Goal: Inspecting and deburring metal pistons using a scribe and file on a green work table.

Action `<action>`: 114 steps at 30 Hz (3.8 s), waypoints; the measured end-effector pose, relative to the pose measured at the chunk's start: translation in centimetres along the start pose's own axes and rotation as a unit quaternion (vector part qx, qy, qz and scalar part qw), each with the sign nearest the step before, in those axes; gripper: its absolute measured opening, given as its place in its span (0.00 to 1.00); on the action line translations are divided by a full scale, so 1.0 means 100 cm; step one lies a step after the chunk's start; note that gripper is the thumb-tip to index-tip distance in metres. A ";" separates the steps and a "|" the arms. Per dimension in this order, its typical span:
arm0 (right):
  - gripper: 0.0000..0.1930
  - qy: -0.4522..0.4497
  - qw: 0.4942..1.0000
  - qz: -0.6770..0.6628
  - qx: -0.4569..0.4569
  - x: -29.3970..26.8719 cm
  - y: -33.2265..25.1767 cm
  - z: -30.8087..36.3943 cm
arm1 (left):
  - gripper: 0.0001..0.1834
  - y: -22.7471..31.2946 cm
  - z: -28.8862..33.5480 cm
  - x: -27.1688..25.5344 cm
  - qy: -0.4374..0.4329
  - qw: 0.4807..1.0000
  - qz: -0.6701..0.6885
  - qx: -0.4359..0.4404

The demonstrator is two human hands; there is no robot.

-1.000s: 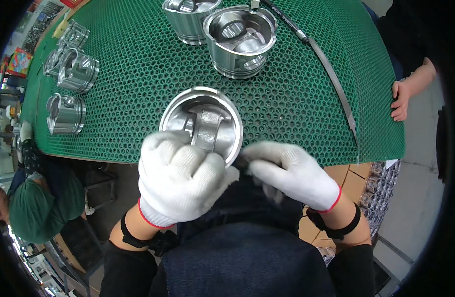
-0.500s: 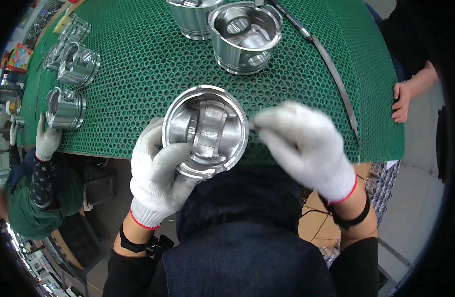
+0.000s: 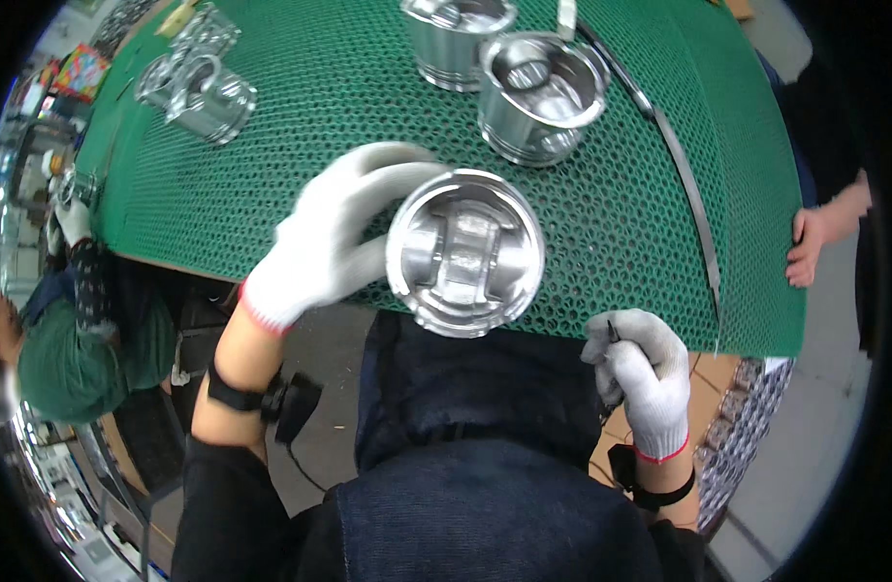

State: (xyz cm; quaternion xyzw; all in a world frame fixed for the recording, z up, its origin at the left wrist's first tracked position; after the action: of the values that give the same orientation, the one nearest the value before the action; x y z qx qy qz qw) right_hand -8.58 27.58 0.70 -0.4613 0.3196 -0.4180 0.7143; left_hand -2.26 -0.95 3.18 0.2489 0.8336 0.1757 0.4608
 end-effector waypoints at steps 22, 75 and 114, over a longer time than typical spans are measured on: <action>0.11 -0.034 0.806 0.299 -0.509 0.040 -0.036 -0.008 | 0.19 0.077 -0.062 0.059 -0.167 0.959 -0.228 0.022; 0.17 0.193 0.716 0.456 -0.493 -0.006 -0.006 -0.038 | 0.25 0.022 0.097 0.022 0.075 0.994 -0.059 -0.053; 0.21 0.034 0.711 0.424 -0.560 0.060 -0.063 -0.038 | 0.07 0.041 -0.019 -0.004 0.133 0.989 -0.019 0.052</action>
State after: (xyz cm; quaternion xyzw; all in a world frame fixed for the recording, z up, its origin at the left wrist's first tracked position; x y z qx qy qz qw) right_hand -10.99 19.30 4.74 -0.5784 0.6811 0.1684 0.4161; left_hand -2.66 2.08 6.60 0.2310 0.9002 0.1547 0.3351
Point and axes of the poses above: each hand's wrist, its own z-axis away from the middle knuckle, its own x-axis out of the palm, y = z × x, the point moved 5 cm from there along -z, towards the middle knuckle, and after that the axes turned 12 degrees about y, right-handed, at the moved point
